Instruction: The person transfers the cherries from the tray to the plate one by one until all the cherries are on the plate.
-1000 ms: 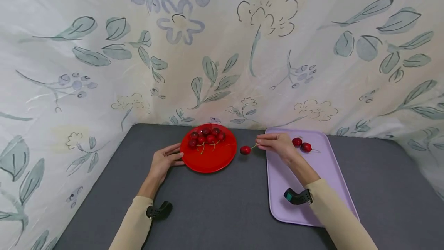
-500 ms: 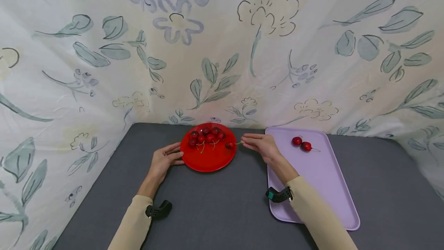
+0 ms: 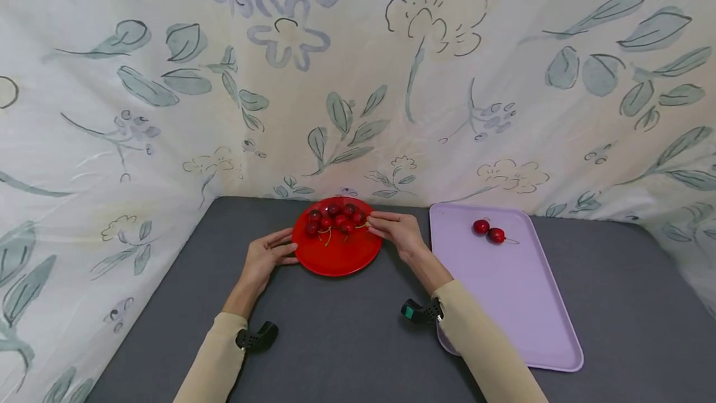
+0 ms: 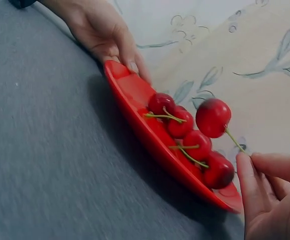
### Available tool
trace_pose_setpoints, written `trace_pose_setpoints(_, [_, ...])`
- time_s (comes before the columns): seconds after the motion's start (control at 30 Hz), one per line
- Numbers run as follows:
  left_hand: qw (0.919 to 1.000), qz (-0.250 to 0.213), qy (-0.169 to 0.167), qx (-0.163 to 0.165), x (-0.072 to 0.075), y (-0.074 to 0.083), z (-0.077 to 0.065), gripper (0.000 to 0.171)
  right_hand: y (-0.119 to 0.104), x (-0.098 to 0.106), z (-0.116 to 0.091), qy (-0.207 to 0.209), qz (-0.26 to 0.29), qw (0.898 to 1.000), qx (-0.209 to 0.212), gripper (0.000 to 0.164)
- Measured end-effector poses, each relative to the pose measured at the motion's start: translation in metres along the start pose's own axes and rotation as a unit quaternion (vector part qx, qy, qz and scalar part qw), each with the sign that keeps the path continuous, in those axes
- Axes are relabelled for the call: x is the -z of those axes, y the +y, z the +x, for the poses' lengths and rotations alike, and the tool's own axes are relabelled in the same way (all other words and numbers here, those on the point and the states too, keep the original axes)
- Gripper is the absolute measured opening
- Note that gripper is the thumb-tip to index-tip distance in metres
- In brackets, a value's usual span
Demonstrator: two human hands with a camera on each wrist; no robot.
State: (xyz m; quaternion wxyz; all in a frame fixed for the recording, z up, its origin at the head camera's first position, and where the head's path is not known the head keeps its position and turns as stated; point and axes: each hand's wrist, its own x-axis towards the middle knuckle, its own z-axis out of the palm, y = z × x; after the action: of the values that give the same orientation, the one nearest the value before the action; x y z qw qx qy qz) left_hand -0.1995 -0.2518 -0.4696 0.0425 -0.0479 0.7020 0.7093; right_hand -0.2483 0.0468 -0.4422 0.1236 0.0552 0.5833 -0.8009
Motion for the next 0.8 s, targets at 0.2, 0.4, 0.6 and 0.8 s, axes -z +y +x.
trace_pose_setpoints(0.2, [1.0, 0.002, 0.004, -0.004, 0.0, -0.001, -0.003, 0.048, 0.008, -0.014, -0.001, 0.019, 0.009, 1.0, -0.008, 0.03])
trace_pose_setpoints(0.4, [1.0, -0.004, 0.001, -0.009, -0.001, -0.003, -0.005, 0.047, 0.013, -0.023, 0.0, 0.036, -0.019, 0.999, 0.023, 0.027])
trace_pose_setpoints(0.6, [0.9999, -0.006, 0.011, -0.002, -0.002, -0.003, -0.009, 0.047, 0.017, -0.03, -0.004, 0.066, -0.117, 0.988, 0.078, 0.022])
trace_pose_setpoints(0.8, [0.9999, -0.003, 0.01, -0.005, -0.003, -0.002, -0.011, 0.049, 0.018, -0.036, -0.007, 0.09, -0.184, 0.974, 0.1, 0.017])
